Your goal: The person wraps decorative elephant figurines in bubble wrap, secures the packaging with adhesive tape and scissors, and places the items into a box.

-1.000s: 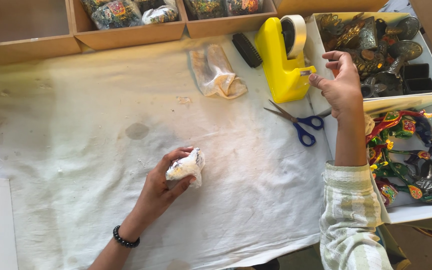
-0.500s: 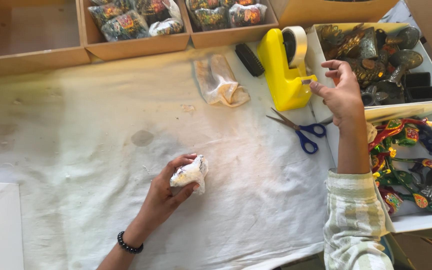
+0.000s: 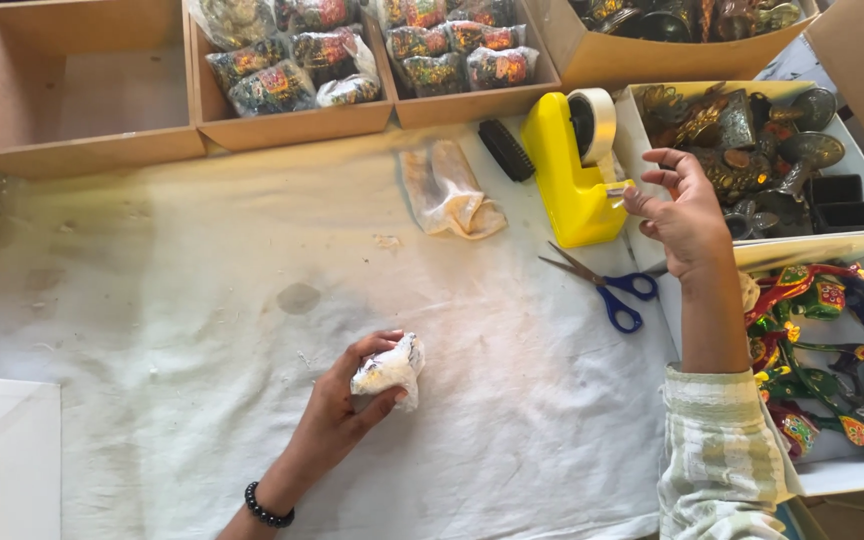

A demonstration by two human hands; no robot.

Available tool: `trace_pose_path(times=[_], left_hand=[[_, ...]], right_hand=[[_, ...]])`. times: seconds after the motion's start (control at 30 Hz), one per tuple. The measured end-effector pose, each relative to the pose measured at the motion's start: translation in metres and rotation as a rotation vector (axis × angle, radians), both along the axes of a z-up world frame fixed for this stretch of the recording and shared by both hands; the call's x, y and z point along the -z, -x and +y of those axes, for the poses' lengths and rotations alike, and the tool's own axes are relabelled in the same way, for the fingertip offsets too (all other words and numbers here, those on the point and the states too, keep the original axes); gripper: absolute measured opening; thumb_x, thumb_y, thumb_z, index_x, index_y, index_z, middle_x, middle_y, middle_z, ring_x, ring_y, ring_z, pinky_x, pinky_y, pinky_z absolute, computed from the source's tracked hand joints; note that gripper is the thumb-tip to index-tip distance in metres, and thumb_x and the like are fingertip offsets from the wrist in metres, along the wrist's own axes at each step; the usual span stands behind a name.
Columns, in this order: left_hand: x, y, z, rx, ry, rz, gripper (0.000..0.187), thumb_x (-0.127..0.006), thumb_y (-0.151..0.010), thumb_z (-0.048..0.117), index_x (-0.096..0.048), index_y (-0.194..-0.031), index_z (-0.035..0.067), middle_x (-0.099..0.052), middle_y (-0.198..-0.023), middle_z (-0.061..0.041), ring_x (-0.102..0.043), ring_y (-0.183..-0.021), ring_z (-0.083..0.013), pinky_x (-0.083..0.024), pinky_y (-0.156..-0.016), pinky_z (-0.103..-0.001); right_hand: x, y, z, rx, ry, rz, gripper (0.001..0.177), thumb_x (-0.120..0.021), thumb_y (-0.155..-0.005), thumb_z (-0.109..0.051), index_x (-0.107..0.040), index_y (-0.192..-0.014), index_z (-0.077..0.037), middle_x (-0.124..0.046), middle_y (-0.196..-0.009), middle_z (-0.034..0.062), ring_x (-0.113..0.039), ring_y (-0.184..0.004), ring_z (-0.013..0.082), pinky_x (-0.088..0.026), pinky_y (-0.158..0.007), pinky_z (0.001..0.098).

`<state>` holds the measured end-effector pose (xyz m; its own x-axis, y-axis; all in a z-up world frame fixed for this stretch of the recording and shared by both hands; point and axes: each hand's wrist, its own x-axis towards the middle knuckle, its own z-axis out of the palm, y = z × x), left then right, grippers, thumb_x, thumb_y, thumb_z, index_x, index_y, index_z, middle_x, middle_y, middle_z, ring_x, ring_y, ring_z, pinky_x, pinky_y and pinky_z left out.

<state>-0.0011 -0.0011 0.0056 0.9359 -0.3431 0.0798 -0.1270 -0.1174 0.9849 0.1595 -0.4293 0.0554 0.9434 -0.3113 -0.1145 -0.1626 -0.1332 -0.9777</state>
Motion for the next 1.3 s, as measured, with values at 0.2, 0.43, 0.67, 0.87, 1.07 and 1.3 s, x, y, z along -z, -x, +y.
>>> trace_pose_path(times=[0.2,0.43,0.67,0.87,1.07,1.3], left_hand=[[0.000,0.000,-0.001,0.007,0.010,0.049,0.048,-0.075,-0.088,0.010,-0.054,-0.131,0.012,-0.058,-0.148,-0.005,-0.061,-0.131,-0.0217,-0.058,-0.099,-0.037],[-0.002,0.000,-0.001,0.000,-0.005,0.031,0.047,-0.075,-0.089,0.010,-0.055,-0.131,0.012,-0.059,-0.147,-0.005,-0.063,-0.129,-0.0222,-0.057,-0.099,-0.037],[-0.001,-0.001,-0.001,-0.003,-0.006,0.044,0.047,-0.076,-0.088,0.010,-0.055,-0.130,0.013,-0.059,-0.147,-0.004,-0.063,-0.129,-0.0224,-0.057,-0.099,-0.038],[0.003,-0.001,-0.001,-0.006,-0.005,0.011,0.049,-0.076,-0.088,0.009,-0.054,-0.132,0.013,-0.059,-0.147,-0.005,-0.062,-0.131,-0.0237,-0.057,-0.099,-0.038],[0.006,-0.002,0.001,0.007,0.038,0.033,0.046,-0.074,-0.092,0.014,-0.054,-0.133,0.011,-0.059,-0.148,-0.006,-0.063,-0.127,-0.0201,-0.055,-0.100,-0.035],[0.013,-0.003,0.007,-0.042,0.218,0.286,0.046,-0.070,-0.097,0.020,-0.052,-0.139,0.012,-0.066,-0.127,-0.004,-0.061,-0.111,-0.0098,-0.053,-0.092,-0.028]], right_hand=[[0.004,0.001,0.002,-0.040,0.580,-0.188,0.047,-0.086,-0.084,-0.005,-0.067,-0.127,-0.010,-0.061,-0.126,0.0083,-0.061,-0.112,0.0134,-0.057,-0.091,0.0306],[-0.008,0.006,0.012,0.030,0.630,-0.063,0.042,-0.084,-0.083,-0.009,-0.069,-0.123,-0.012,-0.060,-0.125,0.0092,-0.067,-0.094,0.0147,-0.059,-0.081,0.0319],[0.000,0.002,0.009,0.022,0.774,-0.082,0.054,-0.090,-0.077,-0.012,-0.067,-0.125,-0.013,-0.063,-0.123,0.0090,-0.069,-0.083,0.0171,-0.058,-0.078,0.0321],[-0.006,0.007,0.025,0.034,0.818,-0.126,0.057,-0.086,-0.078,-0.006,-0.064,-0.129,-0.015,-0.054,-0.129,0.0112,-0.072,-0.086,0.0213,-0.061,-0.078,0.0346],[-0.018,0.025,0.046,0.026,1.311,-0.054,0.055,-0.078,-0.080,0.007,-0.065,-0.130,-0.015,-0.055,-0.128,0.0137,-0.071,-0.092,0.0324,-0.059,-0.080,0.0420],[-0.001,0.080,0.100,-0.216,0.930,-0.347,0.047,-0.081,-0.081,0.001,-0.066,-0.123,-0.015,-0.059,-0.128,0.0117,-0.072,-0.083,0.0208,-0.059,-0.071,0.0341]])
